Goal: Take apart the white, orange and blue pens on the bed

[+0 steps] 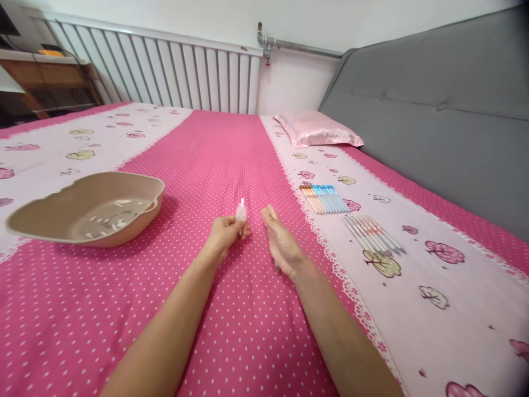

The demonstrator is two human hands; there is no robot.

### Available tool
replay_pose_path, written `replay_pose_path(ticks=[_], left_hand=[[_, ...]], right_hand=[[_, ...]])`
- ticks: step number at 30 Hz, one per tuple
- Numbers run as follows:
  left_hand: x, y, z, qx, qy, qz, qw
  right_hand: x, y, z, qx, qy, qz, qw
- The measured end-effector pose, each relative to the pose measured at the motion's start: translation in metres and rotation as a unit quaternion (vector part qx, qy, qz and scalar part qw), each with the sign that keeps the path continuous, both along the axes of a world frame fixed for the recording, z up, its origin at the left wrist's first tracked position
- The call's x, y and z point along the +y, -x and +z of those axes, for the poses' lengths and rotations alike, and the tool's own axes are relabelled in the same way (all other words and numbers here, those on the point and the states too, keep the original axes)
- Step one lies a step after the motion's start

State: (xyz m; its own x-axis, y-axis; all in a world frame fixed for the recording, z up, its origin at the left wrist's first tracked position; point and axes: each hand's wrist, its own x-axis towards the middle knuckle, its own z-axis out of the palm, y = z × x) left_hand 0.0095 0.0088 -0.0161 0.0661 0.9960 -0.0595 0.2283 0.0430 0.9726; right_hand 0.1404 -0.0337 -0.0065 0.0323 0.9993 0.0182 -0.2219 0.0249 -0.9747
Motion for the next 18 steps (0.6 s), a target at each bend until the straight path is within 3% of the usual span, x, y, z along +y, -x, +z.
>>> replay_pose_path(ticks=[4,6,9,11,14,16,18], left_hand=[[0.022,0.02,-0.011,0.091,-0.051,0.069,0.992],[0.027,0.021,-0.014,0.115,-0.063,0.07,0.989],[0.031,0.015,-0.016,0.125,-0.081,0.031,0.988],[0.032,0.011,-0.017,0.122,-0.095,-0.015,0.988],[0.032,0.011,-0.017,0.119,-0.1,-0.055,0.986],[0.029,0.015,-0.015,0.139,-0.093,-0.049,0.985],[0.025,0.018,-0.011,0.182,-0.091,-0.02,0.979]], right_hand=[[0.01,-0.031,-0.002,-0.036,0.043,-0.128,0.99],[0.014,-0.047,-0.007,-0.136,0.019,-0.181,0.974],[0.016,-0.062,-0.013,-0.304,-0.006,-0.203,0.931],[0.013,-0.065,-0.013,-0.4,0.007,-0.184,0.898],[0.007,-0.065,-0.01,-0.53,0.064,-0.085,0.841],[0.005,-0.064,-0.007,-0.592,0.096,-0.011,0.8],[0.004,-0.064,-0.005,-0.62,0.109,0.028,0.777]])
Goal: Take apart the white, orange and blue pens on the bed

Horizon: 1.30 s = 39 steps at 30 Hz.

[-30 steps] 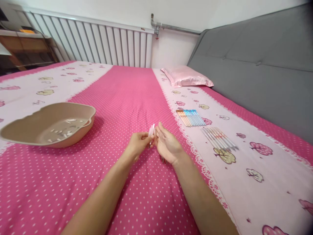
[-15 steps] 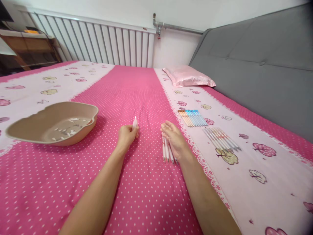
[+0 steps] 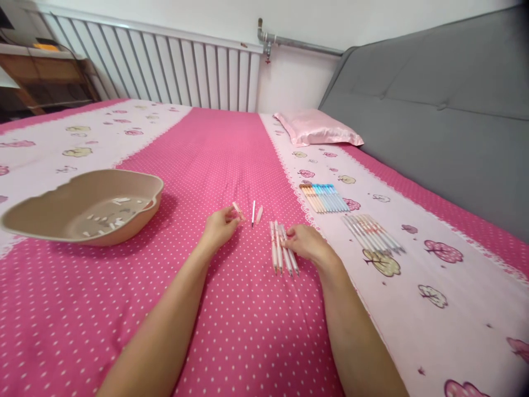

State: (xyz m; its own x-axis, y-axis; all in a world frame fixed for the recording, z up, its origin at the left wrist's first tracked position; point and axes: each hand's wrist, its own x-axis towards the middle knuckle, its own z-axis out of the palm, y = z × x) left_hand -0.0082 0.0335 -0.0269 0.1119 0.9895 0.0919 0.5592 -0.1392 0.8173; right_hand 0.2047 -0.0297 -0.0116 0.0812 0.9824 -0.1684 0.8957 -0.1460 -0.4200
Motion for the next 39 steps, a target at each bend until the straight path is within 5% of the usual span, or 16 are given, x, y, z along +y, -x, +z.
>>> replay_pose_path(ticks=[5,8,12,14,21,27,33,39], left_hand=[[-0.022,-0.005,0.021,0.054,-0.009,0.03,0.998],[-0.039,-0.02,0.034,0.039,-0.01,-0.005,0.999],[-0.059,-0.043,0.039,0.001,0.022,-0.115,0.993],[-0.066,-0.05,0.036,-0.008,0.012,-0.137,0.99],[-0.067,-0.054,0.028,0.044,-0.093,-0.029,0.994],[-0.069,-0.053,0.032,0.054,-0.141,-0.055,0.987],[-0.063,-0.048,0.037,-0.101,0.01,-0.169,0.98],[-0.058,-0.041,0.041,-0.305,0.21,-0.239,0.898]], right_hand=[[0.001,-0.005,0.001,0.059,0.01,0.02,0.998],[-0.001,-0.006,0.008,0.201,-0.03,-0.029,0.979],[-0.003,0.002,0.021,0.489,-0.094,-0.055,0.866],[-0.003,0.009,0.025,0.557,-0.12,-0.063,0.82],[-0.004,0.023,0.028,0.623,-0.14,-0.081,0.765],[-0.004,0.023,0.028,0.602,-0.172,-0.124,0.77],[-0.003,0.018,0.029,0.623,-0.174,-0.112,0.754],[-0.002,0.012,0.029,0.672,-0.127,-0.081,0.725]])
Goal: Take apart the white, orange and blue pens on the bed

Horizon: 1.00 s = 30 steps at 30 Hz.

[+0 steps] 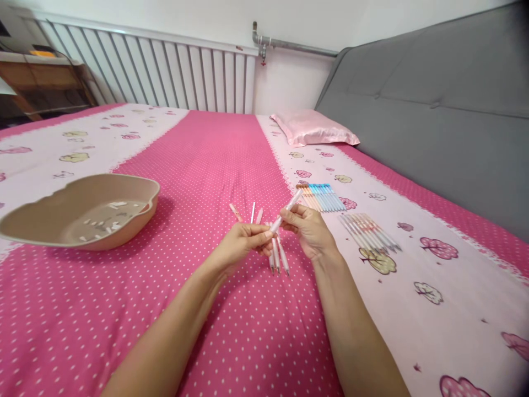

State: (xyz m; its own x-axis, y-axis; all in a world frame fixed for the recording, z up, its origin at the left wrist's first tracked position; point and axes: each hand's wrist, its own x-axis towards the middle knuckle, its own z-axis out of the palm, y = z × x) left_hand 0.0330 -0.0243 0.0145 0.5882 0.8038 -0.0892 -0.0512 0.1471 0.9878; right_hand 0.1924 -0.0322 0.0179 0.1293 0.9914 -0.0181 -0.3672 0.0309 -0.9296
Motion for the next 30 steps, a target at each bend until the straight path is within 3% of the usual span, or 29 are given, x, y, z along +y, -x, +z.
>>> replay_pose_path(ticks=[5,9,11,14,17,19,21,23,28,30], left_hand=[[-0.005,0.002,0.005,-0.077,0.166,-0.029,0.983],[-0.005,0.004,0.007,-0.061,0.16,-0.048,0.984],[-0.004,0.005,0.006,-0.027,0.103,-0.041,0.993],[-0.001,0.003,0.0,0.072,-0.103,0.077,0.989],[0.0,0.0,-0.006,0.196,-0.33,0.205,0.9],[-0.001,-0.002,-0.01,0.238,-0.398,0.239,0.853],[-0.002,-0.003,-0.011,0.246,-0.408,0.259,0.84],[-0.001,-0.003,-0.011,0.236,-0.381,0.254,0.857],[0.001,-0.002,-0.006,0.133,-0.17,0.133,0.967],[0.001,-0.002,-0.004,0.113,-0.11,0.119,0.98]], right_hand=[[-0.001,-0.008,0.0,0.035,-0.004,0.058,0.998],[-0.004,-0.01,0.002,0.007,-0.033,0.089,0.995],[-0.004,-0.008,0.003,-0.012,-0.041,0.071,0.997],[-0.004,-0.003,0.003,-0.034,-0.039,0.027,0.998],[-0.004,0.002,0.002,-0.042,-0.036,-0.005,0.998],[-0.004,0.004,0.002,-0.04,-0.035,-0.011,0.999],[-0.004,0.005,0.002,-0.035,-0.035,-0.01,0.999],[-0.003,0.004,0.001,-0.028,-0.037,-0.008,0.999],[-0.002,0.002,0.0,-0.014,-0.034,-0.006,0.999],[-0.001,0.002,0.001,-0.012,-0.031,-0.004,0.999]])
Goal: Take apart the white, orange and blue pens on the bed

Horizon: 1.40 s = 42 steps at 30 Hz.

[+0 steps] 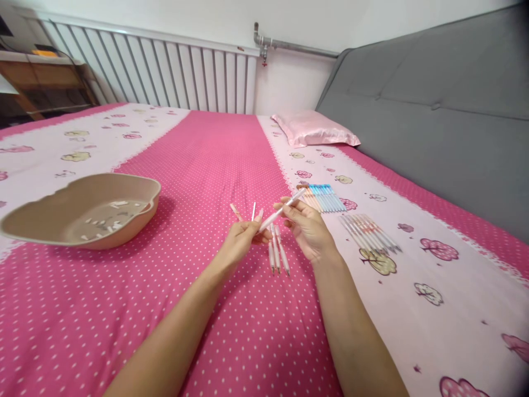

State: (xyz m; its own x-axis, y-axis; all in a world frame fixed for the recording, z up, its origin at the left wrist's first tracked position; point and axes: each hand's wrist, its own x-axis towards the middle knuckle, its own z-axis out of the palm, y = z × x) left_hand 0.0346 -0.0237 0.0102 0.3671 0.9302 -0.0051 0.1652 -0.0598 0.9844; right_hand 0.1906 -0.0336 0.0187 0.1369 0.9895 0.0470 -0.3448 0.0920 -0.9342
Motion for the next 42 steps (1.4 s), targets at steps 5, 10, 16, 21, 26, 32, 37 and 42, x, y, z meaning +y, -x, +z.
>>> replay_pose_path(ticks=[5,10,16,21,26,32,37,42], left_hand=[[-0.0041,0.0001,0.0018,0.083,-0.169,0.098,0.977],[-0.0061,-0.003,-0.0034,0.144,-0.343,0.14,0.918],[-0.0041,-0.0029,-0.0015,0.113,-0.248,0.139,0.952],[-0.0004,0.0005,-0.004,0.088,-0.085,0.087,0.989],[-0.0045,-0.001,-0.0016,0.107,-0.203,0.13,0.965],[-0.0056,-0.0047,-0.0033,0.155,-0.36,0.159,0.906],[-0.0038,-0.0028,-0.0013,0.143,-0.32,0.165,0.922],[-0.0031,-0.0003,-0.0012,0.122,-0.176,0.107,0.971]], right_hand=[[0.0004,0.001,0.0,-0.012,0.005,-0.022,1.0],[0.0007,0.0024,-0.0007,-0.014,0.005,-0.033,0.999],[0.0004,0.0029,0.0001,0.009,0.003,-0.034,0.999],[0.0011,0.0029,-0.0004,0.009,0.0,-0.037,0.999],[0.0016,0.0028,-0.0007,0.015,0.008,-0.047,0.999],[0.0016,0.0051,-0.0014,0.024,0.011,-0.039,0.999],[0.0007,0.0054,-0.0009,0.024,0.008,-0.041,0.999],[0.0007,0.0037,-0.0006,0.032,0.0,-0.03,0.999]])
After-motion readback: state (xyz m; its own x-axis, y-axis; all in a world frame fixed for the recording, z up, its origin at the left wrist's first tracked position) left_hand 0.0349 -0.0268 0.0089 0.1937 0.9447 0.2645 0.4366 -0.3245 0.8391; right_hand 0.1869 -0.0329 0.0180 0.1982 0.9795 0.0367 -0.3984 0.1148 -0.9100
